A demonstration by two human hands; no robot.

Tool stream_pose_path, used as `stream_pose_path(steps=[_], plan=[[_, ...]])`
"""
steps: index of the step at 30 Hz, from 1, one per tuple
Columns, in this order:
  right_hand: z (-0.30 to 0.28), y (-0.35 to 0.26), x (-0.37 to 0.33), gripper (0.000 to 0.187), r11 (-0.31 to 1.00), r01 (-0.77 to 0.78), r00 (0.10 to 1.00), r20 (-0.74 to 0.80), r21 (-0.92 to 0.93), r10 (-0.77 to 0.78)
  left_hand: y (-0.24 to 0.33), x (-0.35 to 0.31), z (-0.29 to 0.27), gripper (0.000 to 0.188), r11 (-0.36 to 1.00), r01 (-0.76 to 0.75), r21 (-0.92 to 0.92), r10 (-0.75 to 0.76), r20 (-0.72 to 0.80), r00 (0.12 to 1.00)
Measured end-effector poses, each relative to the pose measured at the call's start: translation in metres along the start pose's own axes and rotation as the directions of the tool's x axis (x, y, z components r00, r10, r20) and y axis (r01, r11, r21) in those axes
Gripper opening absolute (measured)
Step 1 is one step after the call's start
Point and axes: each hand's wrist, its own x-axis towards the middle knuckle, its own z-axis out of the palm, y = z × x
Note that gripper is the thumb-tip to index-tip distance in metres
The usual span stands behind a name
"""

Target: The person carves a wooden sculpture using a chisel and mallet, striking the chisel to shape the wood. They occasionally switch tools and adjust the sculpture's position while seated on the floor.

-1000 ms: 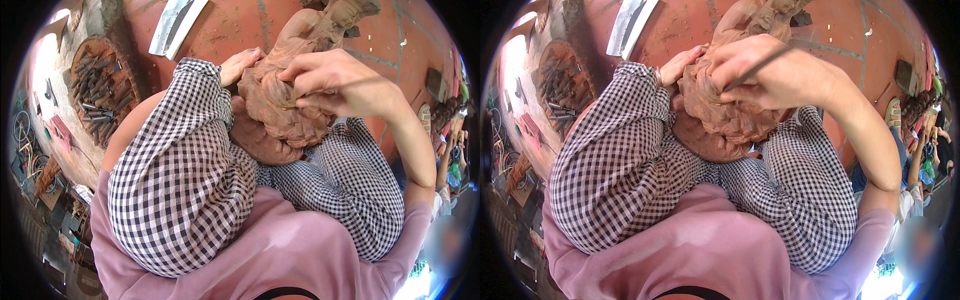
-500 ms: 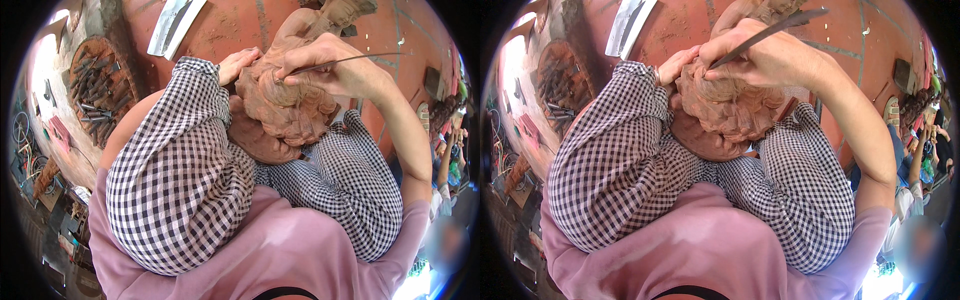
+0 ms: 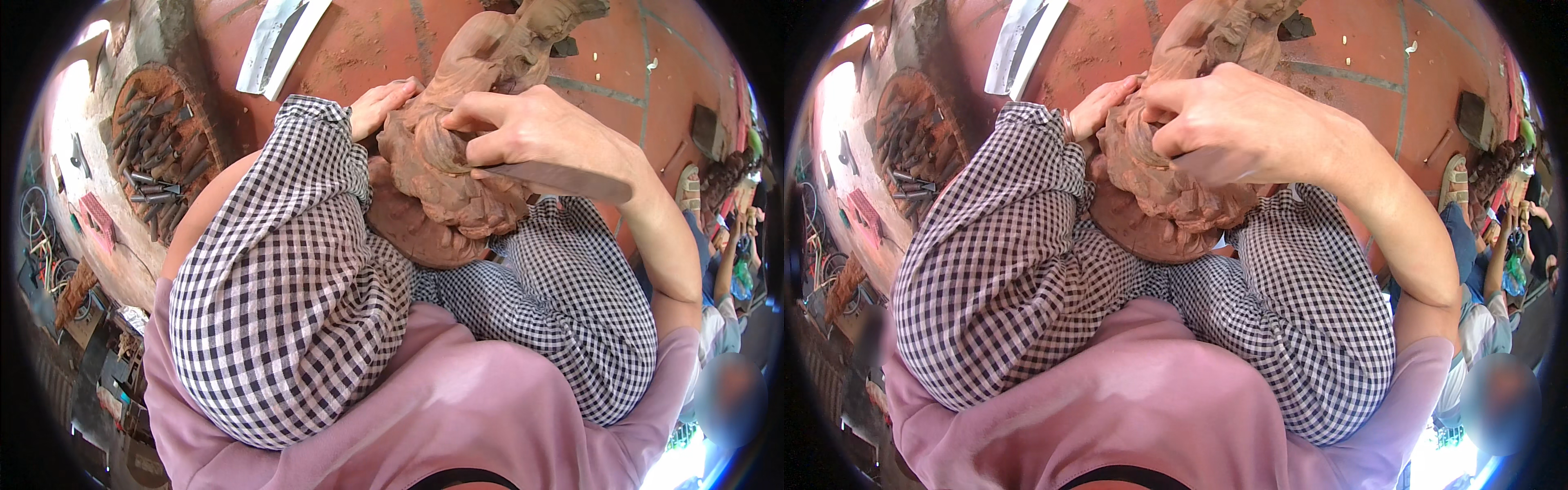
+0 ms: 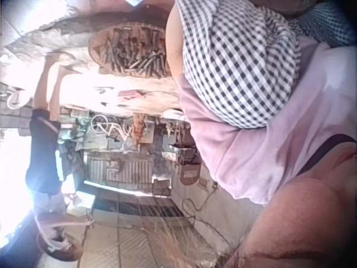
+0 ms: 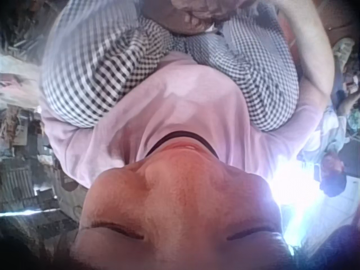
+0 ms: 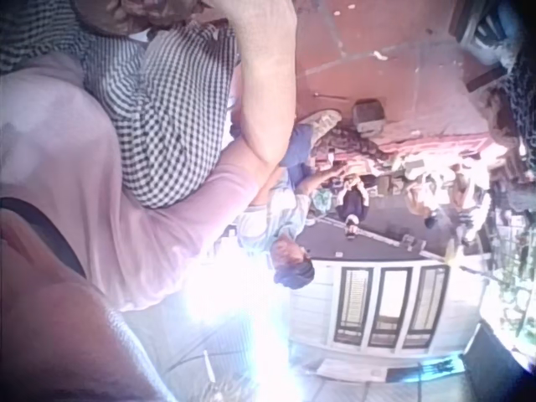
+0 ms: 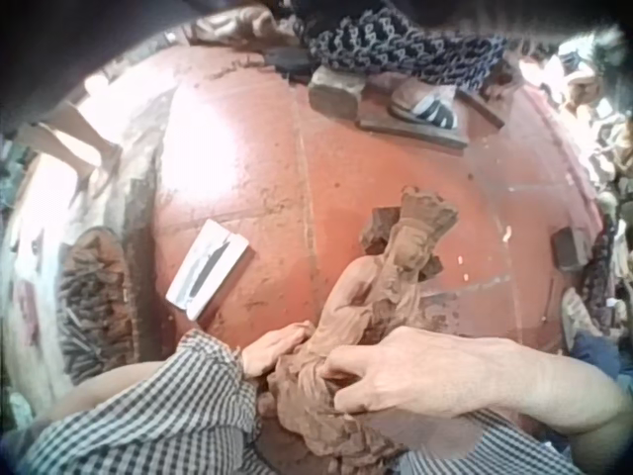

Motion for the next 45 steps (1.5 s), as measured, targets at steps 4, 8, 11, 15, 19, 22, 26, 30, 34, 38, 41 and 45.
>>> stream_pose_path(steps=[4, 8, 11, 15, 19, 22, 26, 30, 34, 38, 41, 45], plan=[[0.008, 0.018, -0.004, 0.015, 0.987, 0.111, 0.988, -0.121, 0.118, -0.097, 0.007, 0.001, 0.002, 0.059, 0.999, -0.027, -0.029, 0.029, 0.05, 0.998], [0.02, 0.03, -0.021, 0.015, 0.986, 0.134, 0.978, -0.177, 0.103, -0.114, 0.015, 0.002, 0.004, 0.058, 0.996, -0.009, -0.089, 0.014, 0.06, 0.998], [-0.004, 0.006, -0.003, 0.012, 0.988, 0.076, 0.997, 0.041, -0.132, -0.071, 0.027, -0.01, -0.002, 0.054, 0.903, 0.134, -0.408, -0.107, 0.089, 0.99], [-0.021, -0.014, 0.02, 0.009, 0.978, 0.166, 0.979, 0.143, -0.126, -0.148, -0.026, 0.008, -0.01, 0.052, 0.959, -0.123, 0.257, 0.144, -0.063, 0.988], [-0.001, 0.021, -0.022, 0.017, 0.992, 0.083, 0.984, 0.162, -0.09, -0.067, -0.047, 0.038, -0.031, 0.049, 0.842, -0.051, 0.537, 0.127, -0.106, 0.986], [-0.017, -0.005, 0.013, 0.021, 0.945, 0.25, 0.941, 0.282, -0.211, -0.186, -0.044, 0.026, -0.03, 0.049, 0.857, 0.029, 0.514, 0.097, -0.216, 0.971], [-0.015, 0.006, 0.005, 0.025, 0.912, 0.351, 0.922, 0.248, -0.21, -0.298, -0.009, 0.033, -0.041, 0.049, 0.834, 0.07, 0.547, 0.105, -0.282, 0.954], [-0.017, -0.004, 0.005, 0.023, 0.881, 0.373, 0.901, 0.342, -0.291, -0.269, -0.002, 0.01, -0.035, 0.049, 0.844, 0.139, 0.518, 0.069, -0.363, 0.929], [-0.017, -0.015, 0.01, 0.024, 0.909, 0.307, 0.922, 0.324, -0.281, -0.211, 0.0, -0.002, -0.044, 0.048, 0.843, 0.164, 0.513, 0.071, -0.406, 0.911], [-0.017, -0.024, 0.004, 0.026, 0.932, 0.228, 0.952, 0.265, -0.281, -0.153, 0.013, -0.023, -0.053, 0.048, 0.838, 0.184, 0.513, 0.074, -0.442, 0.894], [-0.012, -0.031, 0.006, 0.027, 0.939, 0.207, 0.959, 0.245, -0.275, -0.14, 0.013, -0.039, -0.062, 0.048, 0.845, 0.183, 0.503, 0.087, -0.468, 0.88], [-0.002, -0.043, 0.006, 0.029, 0.943, 0.214, 0.958, 0.244, -0.254, -0.152, 0.024, -0.084, -0.089, 0.048, 0.851, 0.145, 0.505, 0.171, -0.527, 0.833]])
